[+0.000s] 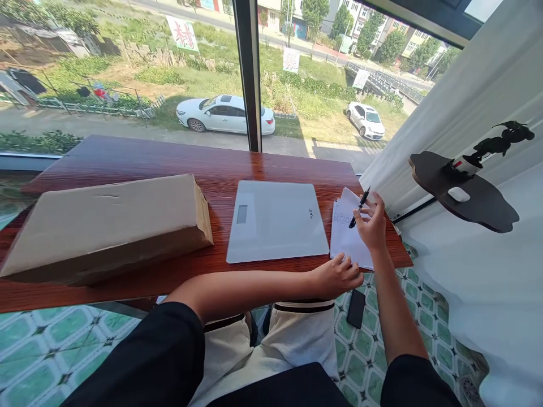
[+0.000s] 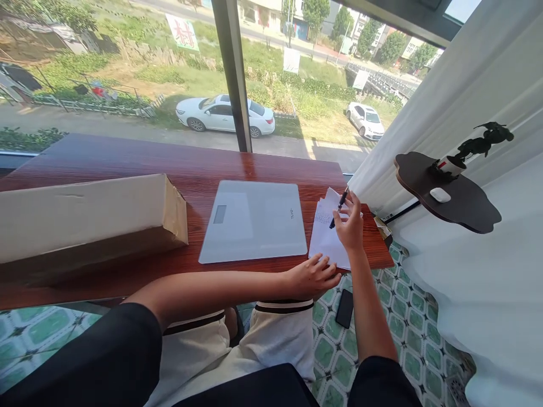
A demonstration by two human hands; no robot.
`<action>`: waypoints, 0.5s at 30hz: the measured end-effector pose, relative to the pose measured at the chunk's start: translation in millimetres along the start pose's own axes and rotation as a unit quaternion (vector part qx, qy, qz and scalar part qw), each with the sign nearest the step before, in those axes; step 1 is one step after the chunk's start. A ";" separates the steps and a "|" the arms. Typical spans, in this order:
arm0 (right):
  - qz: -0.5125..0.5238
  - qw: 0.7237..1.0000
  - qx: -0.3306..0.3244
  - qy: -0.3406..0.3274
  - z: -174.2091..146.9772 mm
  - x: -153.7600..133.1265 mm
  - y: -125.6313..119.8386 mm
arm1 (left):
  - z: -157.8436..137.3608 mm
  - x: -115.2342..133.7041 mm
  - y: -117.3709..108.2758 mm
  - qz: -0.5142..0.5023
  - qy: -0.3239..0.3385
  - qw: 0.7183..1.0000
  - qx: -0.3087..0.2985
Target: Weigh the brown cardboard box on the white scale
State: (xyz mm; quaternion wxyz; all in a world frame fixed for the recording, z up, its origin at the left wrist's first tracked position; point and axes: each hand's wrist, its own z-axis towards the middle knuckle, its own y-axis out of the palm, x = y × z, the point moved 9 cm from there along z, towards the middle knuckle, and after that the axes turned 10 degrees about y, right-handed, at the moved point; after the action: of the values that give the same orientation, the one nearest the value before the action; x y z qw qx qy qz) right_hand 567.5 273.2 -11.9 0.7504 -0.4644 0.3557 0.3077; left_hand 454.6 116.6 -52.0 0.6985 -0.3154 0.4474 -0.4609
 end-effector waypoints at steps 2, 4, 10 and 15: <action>-0.015 1.000 -0.002 -0.005 5.4 -15.6 -7.8 | 0.3 0.9 1.6 -0.001 0.003 1.000 -0.002; -0.039 0.999 -0.003 -0.012 12.0 -28.6 -14.3 | 0.4 1.3 3.2 -0.004 0.004 1.000 -0.003; -0.373 0.925 -0.072 -0.002 19.4 -21.2 2.5 | 1.3 1.4 2.6 0.000 0.004 1.000 0.001; -0.455 0.886 -0.086 0.039 16.8 -0.1 9.1 | 2.1 1.1 -1.1 0.009 -0.003 1.000 0.013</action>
State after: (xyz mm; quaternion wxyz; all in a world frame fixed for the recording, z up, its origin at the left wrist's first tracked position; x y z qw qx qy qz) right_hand 564.5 292.0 -10.8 0.7509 -0.6493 0.1067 -0.0563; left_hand 456.3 115.2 -50.6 0.7077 -0.3035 0.4422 -0.4599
